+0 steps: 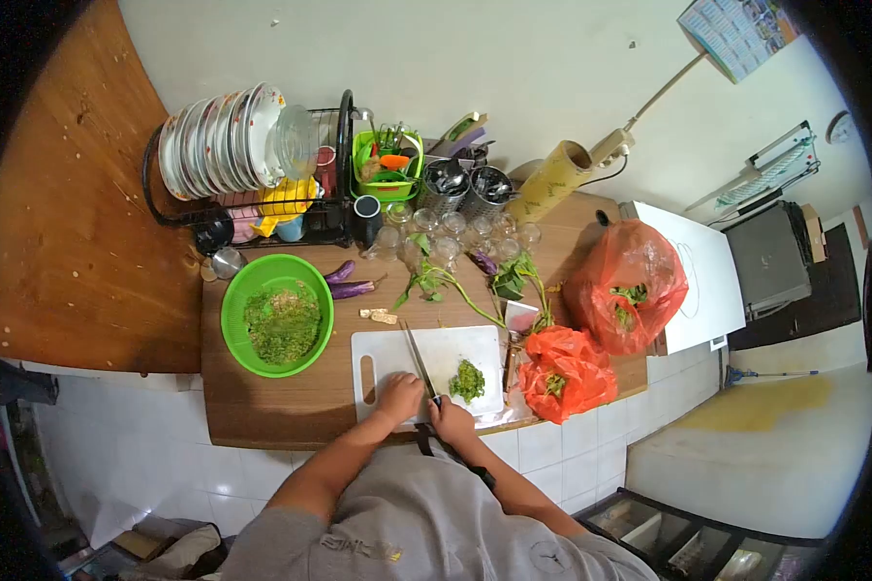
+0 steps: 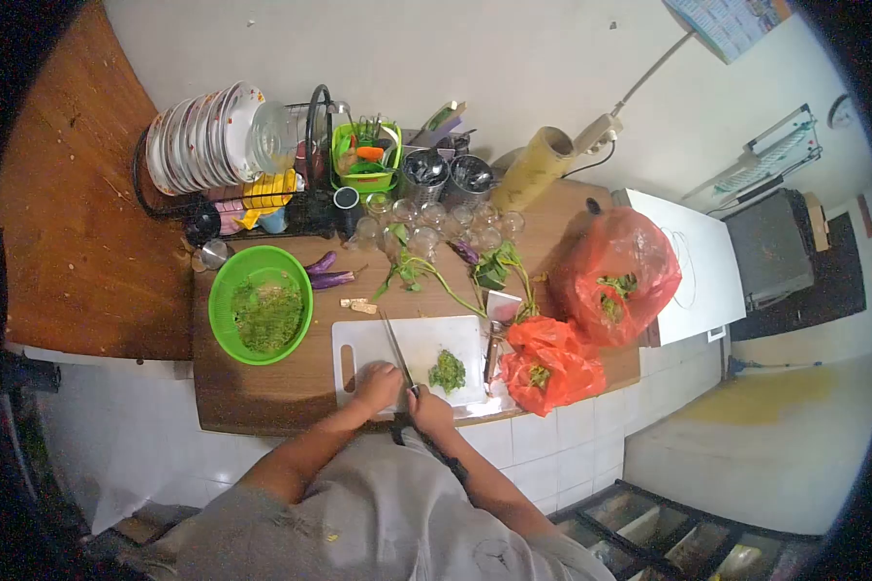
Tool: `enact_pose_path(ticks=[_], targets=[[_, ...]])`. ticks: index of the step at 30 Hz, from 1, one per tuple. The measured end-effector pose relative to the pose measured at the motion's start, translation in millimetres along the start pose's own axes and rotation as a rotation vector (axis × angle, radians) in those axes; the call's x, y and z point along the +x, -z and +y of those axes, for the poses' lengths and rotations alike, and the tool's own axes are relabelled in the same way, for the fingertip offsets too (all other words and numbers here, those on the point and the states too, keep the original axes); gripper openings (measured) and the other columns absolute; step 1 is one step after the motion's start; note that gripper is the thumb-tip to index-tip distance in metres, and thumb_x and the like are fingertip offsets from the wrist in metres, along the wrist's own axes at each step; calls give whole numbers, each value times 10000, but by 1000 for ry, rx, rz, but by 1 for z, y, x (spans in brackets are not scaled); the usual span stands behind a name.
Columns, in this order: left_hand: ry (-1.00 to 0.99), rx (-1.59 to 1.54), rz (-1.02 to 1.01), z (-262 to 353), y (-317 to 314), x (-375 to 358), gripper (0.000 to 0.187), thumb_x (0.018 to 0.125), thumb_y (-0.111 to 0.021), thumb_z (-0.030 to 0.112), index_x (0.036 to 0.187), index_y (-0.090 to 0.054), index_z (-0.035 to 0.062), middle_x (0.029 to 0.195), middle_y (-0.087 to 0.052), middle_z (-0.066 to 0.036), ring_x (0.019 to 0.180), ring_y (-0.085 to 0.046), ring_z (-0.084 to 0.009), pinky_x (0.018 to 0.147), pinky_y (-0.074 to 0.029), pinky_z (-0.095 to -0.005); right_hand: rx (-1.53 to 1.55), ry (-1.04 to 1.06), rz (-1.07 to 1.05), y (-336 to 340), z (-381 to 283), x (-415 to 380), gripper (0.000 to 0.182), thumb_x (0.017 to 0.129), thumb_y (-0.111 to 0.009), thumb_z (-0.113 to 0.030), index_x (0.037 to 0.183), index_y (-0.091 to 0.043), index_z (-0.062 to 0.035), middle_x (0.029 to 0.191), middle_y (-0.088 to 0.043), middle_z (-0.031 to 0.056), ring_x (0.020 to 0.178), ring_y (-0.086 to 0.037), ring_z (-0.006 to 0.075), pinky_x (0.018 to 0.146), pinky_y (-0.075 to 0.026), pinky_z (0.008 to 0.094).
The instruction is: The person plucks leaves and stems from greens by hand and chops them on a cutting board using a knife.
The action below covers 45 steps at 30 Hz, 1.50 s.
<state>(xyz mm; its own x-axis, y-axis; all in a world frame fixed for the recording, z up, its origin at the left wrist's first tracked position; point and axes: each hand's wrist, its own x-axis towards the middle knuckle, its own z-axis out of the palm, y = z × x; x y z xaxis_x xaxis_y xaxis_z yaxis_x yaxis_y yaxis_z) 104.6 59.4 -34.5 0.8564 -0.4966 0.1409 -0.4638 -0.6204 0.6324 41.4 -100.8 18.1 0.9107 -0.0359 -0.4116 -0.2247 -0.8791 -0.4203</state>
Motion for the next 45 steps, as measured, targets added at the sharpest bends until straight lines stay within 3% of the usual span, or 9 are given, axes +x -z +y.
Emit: enact_pose_path(ticks=[9, 11, 14, 32, 34, 39, 45], targets=[[-21, 44, -39, 12, 16, -10, 94, 843, -597, 139, 847, -662, 72, 929, -613, -115, 993, -587, -330, 907, -433, -474, 70, -115, 23, 6, 30, -17, 491, 1014, -454, -488, 1017, -584, -14, 824, -677, 280, 808, -666, 465, 734, -517, 548], [7, 32, 49, 14, 17, -13, 113, 841, -628, 170, 893, -665, 77, 958, -607, -112, 1011, -579, -329, 919, -418, -485, 74, -96, 30, 8, 33, -22, 488, 1012, -461, -486, 994, -582, -14, 821, -675, 280, 812, -663, 470, 739, -515, 551], [25, 92, 10, 12, 16, -17, 150, 828, -656, 197, 927, -665, 84, 978, -602, -110, 1027, -573, -329, 931, -405, -495, 64, -31, 27, 6, 30, -28, 490, 1004, -471, -492, 971, -594, -19, 818, -676, 272, 811, -664, 472, 738, -518, 549], [71, 170, 43, 15, 9, -14, 116, 840, -626, 205, 854, -656, 93, 925, -620, -106, 975, -603, -312, 866, -419, -485, -25, -45, -192, 12, 16, -35, 549, 1011, -423, -514, 1045, -603, 4, 912, -695, 277, 889, -676, 460, 801, -524, 535], [42, 172, 87, 15, 6, -16, 114, 836, -625, 206, 848, -657, 97, 919, -621, -103, 969, -608, -311, 857, -423, -484, -13, -38, -160, 3, 17, -31, 541, 1016, -416, -497, 1052, -594, 12, 914, -693, 280, 889, -672, 467, 800, -521, 540], [95, 181, -65, 19, 18, -10, 112, 827, -616, 167, 890, -664, 88, 935, -621, -108, 991, -599, -305, 878, -427, -477, 0, -9, -126, -6, 11, -14, 521, 1019, -416, -481, 1052, -591, 9, 907, -692, 283, 881, -667, 476, 794, -519, 543], [82, 129, -17, 8, 9, -9, 122, 824, -627, 172, 909, -661, 92, 964, -621, -104, 1008, -591, -306, 904, -408, -478, 17, -12, -138, 1, 7, 0, 516, 1018, -423, -489, 1053, -589, -1, 910, -695, 273, 886, -670, 471, 802, -518, 543]])
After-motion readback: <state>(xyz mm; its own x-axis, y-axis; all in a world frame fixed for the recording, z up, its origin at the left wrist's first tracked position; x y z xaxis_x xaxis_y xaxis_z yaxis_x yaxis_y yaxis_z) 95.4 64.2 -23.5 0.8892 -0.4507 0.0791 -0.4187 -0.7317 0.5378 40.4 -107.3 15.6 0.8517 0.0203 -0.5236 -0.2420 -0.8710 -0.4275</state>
